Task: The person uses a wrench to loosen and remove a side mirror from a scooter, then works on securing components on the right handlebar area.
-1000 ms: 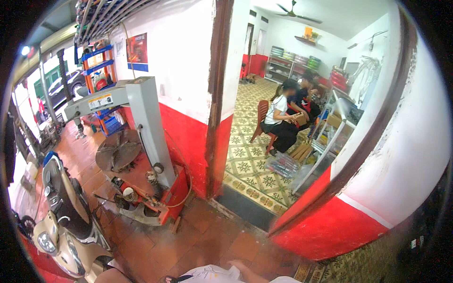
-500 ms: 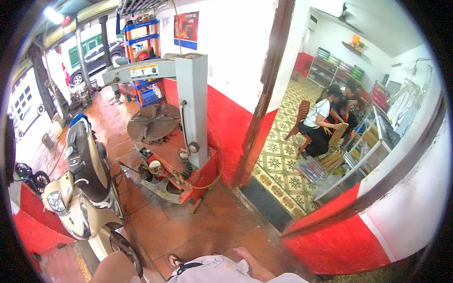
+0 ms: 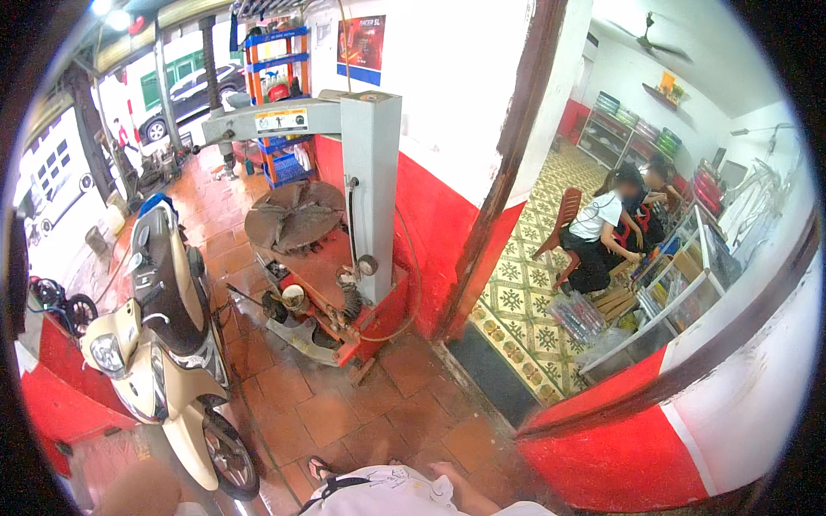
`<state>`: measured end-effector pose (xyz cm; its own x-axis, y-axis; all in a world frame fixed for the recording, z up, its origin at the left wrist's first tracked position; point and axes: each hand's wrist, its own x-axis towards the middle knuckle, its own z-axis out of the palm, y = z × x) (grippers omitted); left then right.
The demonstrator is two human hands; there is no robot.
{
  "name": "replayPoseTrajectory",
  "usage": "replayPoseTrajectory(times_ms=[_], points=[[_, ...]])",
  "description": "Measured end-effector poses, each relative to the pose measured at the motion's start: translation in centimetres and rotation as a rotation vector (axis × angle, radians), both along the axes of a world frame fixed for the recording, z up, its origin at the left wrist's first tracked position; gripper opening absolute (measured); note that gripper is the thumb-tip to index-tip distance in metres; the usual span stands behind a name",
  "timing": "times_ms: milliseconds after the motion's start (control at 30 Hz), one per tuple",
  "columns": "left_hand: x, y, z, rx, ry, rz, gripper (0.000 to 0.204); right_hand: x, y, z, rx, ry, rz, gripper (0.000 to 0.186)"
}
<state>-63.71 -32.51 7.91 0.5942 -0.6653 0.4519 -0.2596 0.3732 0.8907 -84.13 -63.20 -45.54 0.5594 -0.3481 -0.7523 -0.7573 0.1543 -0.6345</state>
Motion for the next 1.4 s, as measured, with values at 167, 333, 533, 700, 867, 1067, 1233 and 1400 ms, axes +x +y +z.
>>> replayPoseTrajectory(times_ms=[167, 333, 533, 700, 867, 1067, 1233, 1400], points=[[0.3, -1.2, 0.0, -0.002, 0.024, 0.029, 0.012, 0.5, -3.0, -3.7, -0.099, 0.170, 0.164, 0.038], [1.1, -1.0, -0.2, 0.045, 0.025, 0.075, 0.013, 3.8, -1.7, -1.5, 0.009, 0.243, 0.175, 0.039], [3.6, 0.6, -0.8, 0.065, 0.035, 0.152, 0.013, 5.4, 0.1, 5.4, 0.090, -0.040, 0.040, 0.029], [7.9, 4.0, -1.4, 0.075, 0.071, 0.195, 0.014, 8.0, -0.4, 4.2, -0.028, 0.253, 0.246, 0.032], [13.7, 8.2, -2.2, 0.083, 0.082, 0.198, 0.014, 13.2, 1.9, 7.2, 0.018, 0.227, 0.234, 0.032], [20.6, 12.2, -3.5, 0.073, 0.095, 0.115, 0.015, 22.2, 5.9, 9.5, -0.307, 0.000, 0.174, 0.036], [24.8, 11.7, -4.3, 0.086, 0.110, 0.050, 0.015, 29.1, 9.9, 16.2, -0.257, 0.053, 0.121, 0.034], [28.3, 9.6, -4.7, 0.077, 0.119, -0.003, 0.016, 25.2, 9.3, 10.7, -0.137, -0.139, 0.050, 0.032]])
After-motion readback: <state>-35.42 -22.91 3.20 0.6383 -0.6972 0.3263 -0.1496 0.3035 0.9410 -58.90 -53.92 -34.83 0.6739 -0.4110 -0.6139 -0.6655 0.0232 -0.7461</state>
